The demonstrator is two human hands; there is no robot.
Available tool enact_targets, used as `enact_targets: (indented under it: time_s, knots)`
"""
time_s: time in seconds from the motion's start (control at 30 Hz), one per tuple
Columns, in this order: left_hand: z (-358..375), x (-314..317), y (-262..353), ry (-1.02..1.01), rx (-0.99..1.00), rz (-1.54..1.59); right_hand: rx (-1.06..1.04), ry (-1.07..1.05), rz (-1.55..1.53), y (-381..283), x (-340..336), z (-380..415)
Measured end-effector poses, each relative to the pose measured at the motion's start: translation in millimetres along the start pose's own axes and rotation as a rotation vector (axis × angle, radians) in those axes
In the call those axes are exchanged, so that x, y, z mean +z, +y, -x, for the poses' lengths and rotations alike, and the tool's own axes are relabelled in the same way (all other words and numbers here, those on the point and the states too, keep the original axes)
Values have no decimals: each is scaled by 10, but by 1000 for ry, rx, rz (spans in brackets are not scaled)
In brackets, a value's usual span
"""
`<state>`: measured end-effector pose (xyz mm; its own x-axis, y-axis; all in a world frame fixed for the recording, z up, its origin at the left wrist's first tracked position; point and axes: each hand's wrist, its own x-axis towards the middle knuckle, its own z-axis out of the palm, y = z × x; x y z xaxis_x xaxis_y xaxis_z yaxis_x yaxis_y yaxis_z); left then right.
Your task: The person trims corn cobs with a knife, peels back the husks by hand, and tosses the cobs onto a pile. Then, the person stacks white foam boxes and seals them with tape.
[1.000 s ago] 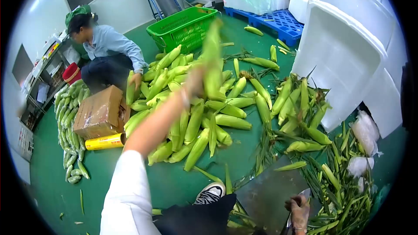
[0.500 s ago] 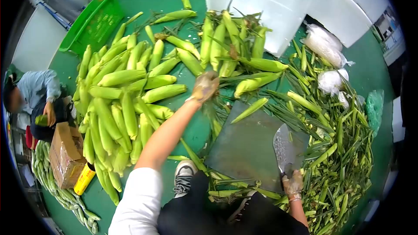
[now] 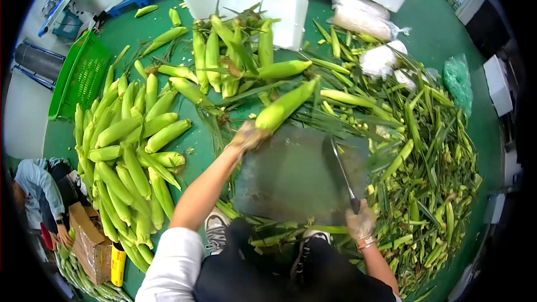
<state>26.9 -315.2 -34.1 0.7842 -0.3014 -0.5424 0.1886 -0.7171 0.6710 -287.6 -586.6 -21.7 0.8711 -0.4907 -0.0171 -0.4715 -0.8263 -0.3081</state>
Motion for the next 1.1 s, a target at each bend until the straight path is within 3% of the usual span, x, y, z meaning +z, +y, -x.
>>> enact_targets:
  time_s: [0.07,0.1,0.13,0.2,0.27,0.37,0.4,0.5,0.53,0.57,0.6,0.67,0.7,0.77,0.87,0.93,1.0,1.07,1.1]
  knots:
    - [653,194,-216,38,282,180,47,-74,-299,-124,-152,219]
    - [886,288,-326,114,372,61,-39,-69,-321,-209,-175,296]
    - [1072,344,-425,178,497,-264,-126,-71,-335,-284,-208,366]
    - [1318,522,-434,253,302,-514,-242,-155,-319,-531,-286,411]
    - [1361,723,-792,259,395,-559,-423,-186,-285,-739,-269,360]
    - [1425,869,-1036,363,510,-590,-476,-225,-95,-915,-175,290]
    - [1462,889,-1069,438,523,-572,-470,-224,-95,-881,-119,307]
    - [1516,916,-1114,416,481,-528,-343,-85,3,-532,160,274]
    - [1507,927,-1133,409,460,-505,-46,-178,50,-428,195,242]
    - [1472,950,-1200,312,334,-482,40,-182,75,-239,219,200]
    - [1436,937,-1103,316,338,-477,125,-184,95,-116,240,145]
    - [1425,891,-781,346,205,-601,133,-200,-5,-221,152,89]
    - [1342,927,-625,482,419,-782,142,-215,-102,-290,85,82]
    - [1206,1140,-267,495,770,-745,91,-137,-169,-415,-1,-192]
    - [746,1351,-2,351,690,-926,44,-2,-377,-747,-381,-511]
    - [488,1350,-13,353,618,-887,43,65,-503,-955,-567,-481]
    - [434,1400,-41,438,683,-829,64,143,-743,-1080,-668,-460]
    - [279,1485,-90,357,418,-642,-77,172,-555,-869,-257,-323]
    - [320,1440,-64,347,488,-727,26,-54,-395,-698,96,-218]
